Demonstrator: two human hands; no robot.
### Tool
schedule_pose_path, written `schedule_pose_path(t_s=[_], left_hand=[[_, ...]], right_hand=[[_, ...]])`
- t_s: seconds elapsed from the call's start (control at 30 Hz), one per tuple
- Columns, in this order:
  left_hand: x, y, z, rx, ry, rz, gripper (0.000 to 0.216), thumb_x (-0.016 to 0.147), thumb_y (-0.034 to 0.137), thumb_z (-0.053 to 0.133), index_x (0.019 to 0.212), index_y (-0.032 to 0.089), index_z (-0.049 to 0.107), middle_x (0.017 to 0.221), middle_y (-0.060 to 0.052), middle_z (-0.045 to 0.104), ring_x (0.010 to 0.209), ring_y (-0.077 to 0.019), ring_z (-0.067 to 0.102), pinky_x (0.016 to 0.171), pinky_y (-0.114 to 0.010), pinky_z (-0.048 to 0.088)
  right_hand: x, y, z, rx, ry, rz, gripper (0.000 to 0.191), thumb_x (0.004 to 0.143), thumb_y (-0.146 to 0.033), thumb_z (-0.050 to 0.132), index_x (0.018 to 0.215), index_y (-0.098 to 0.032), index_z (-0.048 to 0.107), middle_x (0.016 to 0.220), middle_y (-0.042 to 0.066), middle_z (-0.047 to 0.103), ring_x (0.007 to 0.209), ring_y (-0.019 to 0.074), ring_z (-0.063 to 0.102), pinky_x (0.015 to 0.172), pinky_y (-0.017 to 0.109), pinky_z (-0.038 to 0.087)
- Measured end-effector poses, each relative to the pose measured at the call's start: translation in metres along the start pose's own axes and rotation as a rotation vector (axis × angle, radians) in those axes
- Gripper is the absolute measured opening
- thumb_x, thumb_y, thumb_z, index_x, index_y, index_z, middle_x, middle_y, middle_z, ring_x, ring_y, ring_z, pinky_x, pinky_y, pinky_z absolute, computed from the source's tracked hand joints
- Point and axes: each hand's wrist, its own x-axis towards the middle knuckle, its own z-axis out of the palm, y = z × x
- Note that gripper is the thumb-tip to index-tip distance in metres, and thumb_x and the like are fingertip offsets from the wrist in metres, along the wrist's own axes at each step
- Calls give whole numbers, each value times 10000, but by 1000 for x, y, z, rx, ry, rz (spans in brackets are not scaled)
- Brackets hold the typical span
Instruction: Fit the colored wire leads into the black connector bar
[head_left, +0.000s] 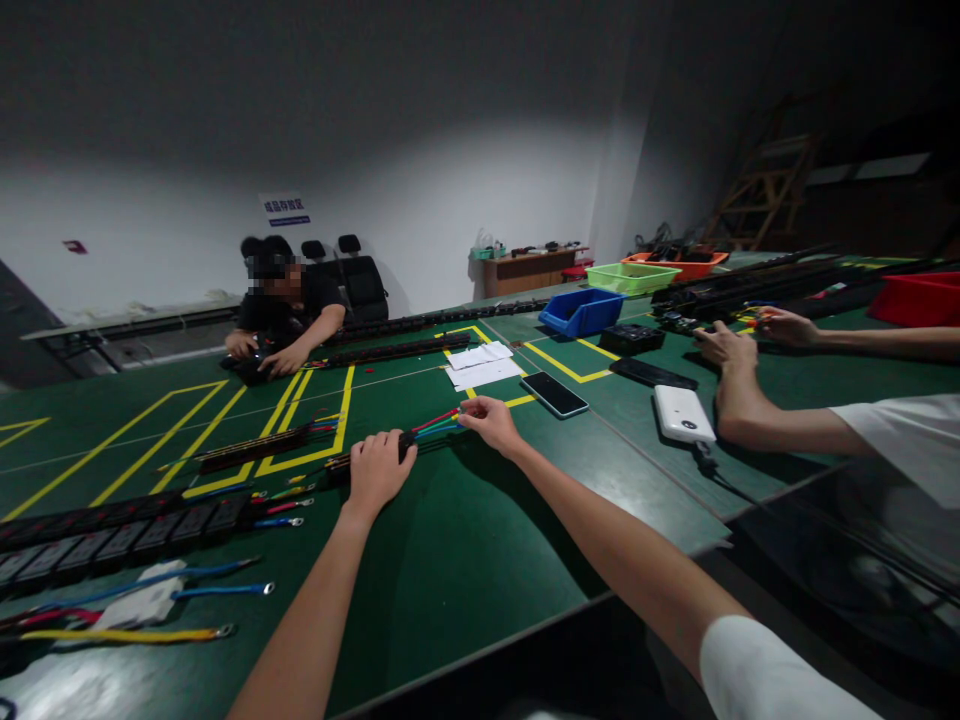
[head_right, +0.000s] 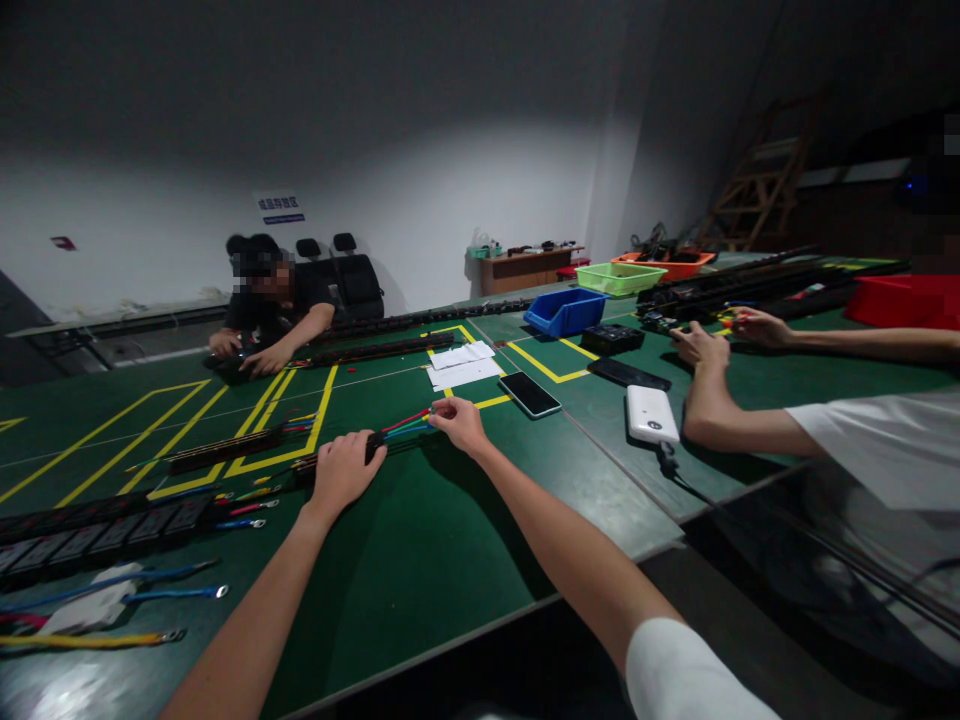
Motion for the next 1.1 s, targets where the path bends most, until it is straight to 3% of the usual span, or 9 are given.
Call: schedule_pose_path(t_s=[0.63,1.1], left_hand=[[0,-1,1,-2,18,12,482,1004,501,357,1201,173,651,1155,-148,722,1069,-305,645,956,-472,441],[0,-1,3,46,30,2,466,994,485,389,1205,162,649,1146,-146,720,1062,-309,641,945,-473,437]], right_hand=[[-3,-11,-3,15,19,105,395,656,-385,852,953,-132,788,792,62,749,696,186,669,618,283,523],[0,-3,1,68,17,42,412,672,-366,816,1001,-128,742,788,41,726,705,161,650,666,275,521]])
